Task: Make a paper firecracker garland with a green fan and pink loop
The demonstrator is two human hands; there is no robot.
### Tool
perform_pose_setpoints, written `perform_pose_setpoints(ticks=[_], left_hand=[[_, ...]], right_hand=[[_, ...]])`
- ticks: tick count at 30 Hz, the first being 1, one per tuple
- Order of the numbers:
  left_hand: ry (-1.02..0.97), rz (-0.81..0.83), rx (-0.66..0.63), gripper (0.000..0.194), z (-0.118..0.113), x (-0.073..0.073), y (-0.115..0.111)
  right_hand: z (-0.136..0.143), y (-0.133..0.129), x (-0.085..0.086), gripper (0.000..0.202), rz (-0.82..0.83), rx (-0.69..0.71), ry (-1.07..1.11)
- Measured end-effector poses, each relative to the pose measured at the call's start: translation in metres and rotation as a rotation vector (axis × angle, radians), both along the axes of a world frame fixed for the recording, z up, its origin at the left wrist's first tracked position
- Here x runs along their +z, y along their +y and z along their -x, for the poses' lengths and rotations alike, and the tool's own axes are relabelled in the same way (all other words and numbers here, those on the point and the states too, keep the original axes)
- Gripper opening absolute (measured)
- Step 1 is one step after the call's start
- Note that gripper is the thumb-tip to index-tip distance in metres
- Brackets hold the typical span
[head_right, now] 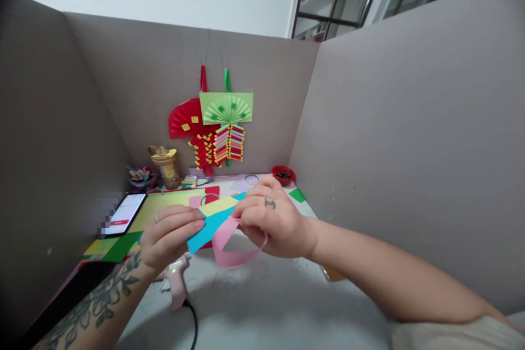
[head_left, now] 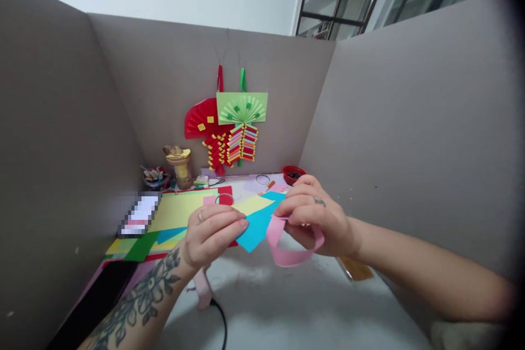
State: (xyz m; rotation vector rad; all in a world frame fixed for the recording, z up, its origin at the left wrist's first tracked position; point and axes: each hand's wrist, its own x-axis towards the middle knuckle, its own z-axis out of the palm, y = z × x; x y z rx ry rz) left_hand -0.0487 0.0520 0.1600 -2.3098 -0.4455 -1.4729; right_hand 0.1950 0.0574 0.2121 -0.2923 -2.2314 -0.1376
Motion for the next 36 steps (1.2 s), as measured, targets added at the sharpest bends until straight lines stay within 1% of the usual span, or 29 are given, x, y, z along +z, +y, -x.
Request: perform_pose_setpoints(ticks=[3,5,7,9,12,14,17,19,22,24,26,28,32,34,36], left_hand=[[-0.085,0.118,-0.005,0.019,-0.009,-0.005,0.009],[-0.152,0.261,0.014,0.016,-0.015,-0.006,0.015],[-0.259,0.441,0.057,0.017,-0.019,-0.007,0.022],[-0.395,0.619,0.071,0.024,-0.021,-0.005,0.028],[-0.590,0.840,-0.015,0.031,-0.023,0.000,0.034],[-0.689,0.959,-0.077,0.034,-0.023,0.004,0.036],[-0.774,1.090,-0.124,0.041,-0.024,0.012,0.038],[-0.801,1.112,-0.146,0.043,-0.027,0.020,0.040],[-0.843,1.043,-0.139,0.045,-0.032,0.033,0.044],[-0.856,0.982,-0.111,0.044,-0.037,0.041,0.047],[-0.868,0.953,-0.089,0.043,-0.040,0.044,0.052],[-0.904,0.957,-0.089,0.042,-0.043,0.043,0.056],[-0.991,0.984,-0.132,0.043,-0.044,0.033,0.063],[-1.008,1.004,-0.152,0.044,-0.044,0.028,0.065],[-1.007,1.025,-0.175,0.044,-0.045,0.026,0.064]], right_hand=[[0.001,0.003,0.000,0.019,0.220,-0.134,0.020],[0.005,0.010,0.004,0.022,0.383,-0.240,0.042],[0.010,0.021,0.011,0.024,0.507,-0.331,0.055],[0.015,0.034,0.020,0.026,0.567,-0.387,0.054],[0.022,0.052,0.036,0.031,0.609,-0.416,0.038],[0.026,0.061,0.047,0.034,0.621,-0.435,0.017],[0.030,0.068,0.065,0.037,0.618,-0.456,-0.015],[0.033,0.071,0.077,0.038,0.588,-0.454,-0.019],[0.037,0.075,0.091,0.038,0.527,-0.434,-0.005],[0.038,0.077,0.096,0.040,0.519,-0.431,0.008],[0.037,0.079,0.097,0.040,0.548,-0.429,0.017],[0.034,0.082,0.095,0.038,0.604,-0.387,0.027],[0.028,0.090,0.093,0.030,0.705,-0.252,0.092],[0.027,0.095,0.094,0.029,0.699,-0.237,0.114],[0.028,0.099,0.095,0.030,0.622,-0.266,0.103]])
